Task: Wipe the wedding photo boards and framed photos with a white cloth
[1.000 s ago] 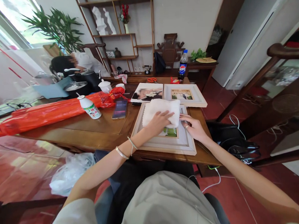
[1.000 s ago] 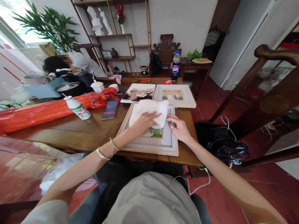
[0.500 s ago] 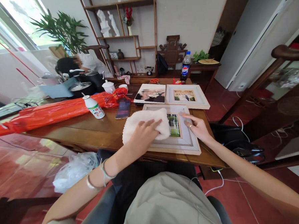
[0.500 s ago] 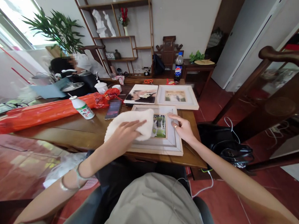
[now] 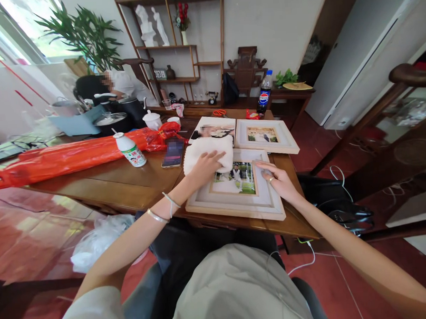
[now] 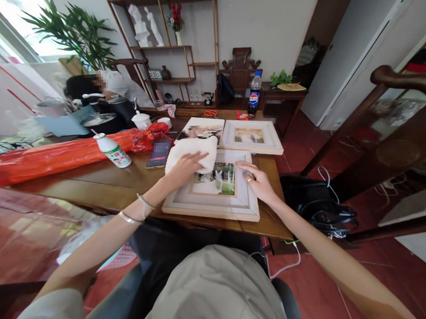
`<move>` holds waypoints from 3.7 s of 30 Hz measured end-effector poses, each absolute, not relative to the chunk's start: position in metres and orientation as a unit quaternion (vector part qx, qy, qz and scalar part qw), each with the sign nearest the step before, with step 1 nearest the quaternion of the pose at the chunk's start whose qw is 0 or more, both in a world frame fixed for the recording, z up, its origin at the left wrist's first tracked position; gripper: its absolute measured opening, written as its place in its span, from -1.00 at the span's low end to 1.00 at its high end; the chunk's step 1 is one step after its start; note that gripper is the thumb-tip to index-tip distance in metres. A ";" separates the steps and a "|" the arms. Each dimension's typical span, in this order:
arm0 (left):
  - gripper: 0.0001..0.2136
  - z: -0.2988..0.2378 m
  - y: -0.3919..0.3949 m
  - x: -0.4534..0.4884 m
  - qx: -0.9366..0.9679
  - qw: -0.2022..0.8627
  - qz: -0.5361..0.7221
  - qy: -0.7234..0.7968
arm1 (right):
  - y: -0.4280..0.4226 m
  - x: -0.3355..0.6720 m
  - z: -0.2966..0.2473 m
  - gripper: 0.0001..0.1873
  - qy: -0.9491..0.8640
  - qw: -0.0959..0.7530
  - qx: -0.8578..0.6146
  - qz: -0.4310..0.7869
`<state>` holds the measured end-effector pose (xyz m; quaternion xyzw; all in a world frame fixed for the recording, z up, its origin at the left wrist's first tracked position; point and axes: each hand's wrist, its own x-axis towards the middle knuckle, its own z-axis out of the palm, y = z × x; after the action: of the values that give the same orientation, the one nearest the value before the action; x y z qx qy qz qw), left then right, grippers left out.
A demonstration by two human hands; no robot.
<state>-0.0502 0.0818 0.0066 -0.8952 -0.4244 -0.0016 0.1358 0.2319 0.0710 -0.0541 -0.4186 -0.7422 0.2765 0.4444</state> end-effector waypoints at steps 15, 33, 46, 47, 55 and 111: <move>-0.71 0.031 -0.068 -0.031 -0.921 0.067 0.053 -0.381 | 0.072 0.235 -0.054 -0.42 -0.797 0.402 -0.385 0.236; -0.55 0.007 0.079 -0.076 -0.894 0.141 -0.017 -0.425 | 0.075 0.236 -0.059 -0.44 -0.806 0.404 -0.369 0.227; -0.76 0.018 -0.056 -0.064 -0.922 0.069 0.013 -0.381 | 0.072 0.233 -0.056 -0.46 -0.800 0.405 -0.378 0.231; -0.76 0.016 -0.052 -0.065 -0.919 0.070 -0.001 -0.387 | 0.072 0.233 -0.056 -0.46 -0.800 0.406 -0.378 0.229; -0.75 0.015 0.035 -0.072 -0.882 0.170 -0.092 -0.430 | 0.074 0.235 -0.058 -0.43 -0.807 0.402 -0.373 0.218; -0.44 0.013 -0.062 -0.094 -0.930 -0.053 -0.046 -0.362 | 0.073 0.234 -0.059 -0.37 -0.812 0.391 -0.373 0.220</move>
<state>-0.0942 -0.0618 0.0126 -0.9297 -0.3617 -0.0458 -0.0529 0.2345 0.0725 -0.0586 -0.3728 -0.8123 0.2203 0.3907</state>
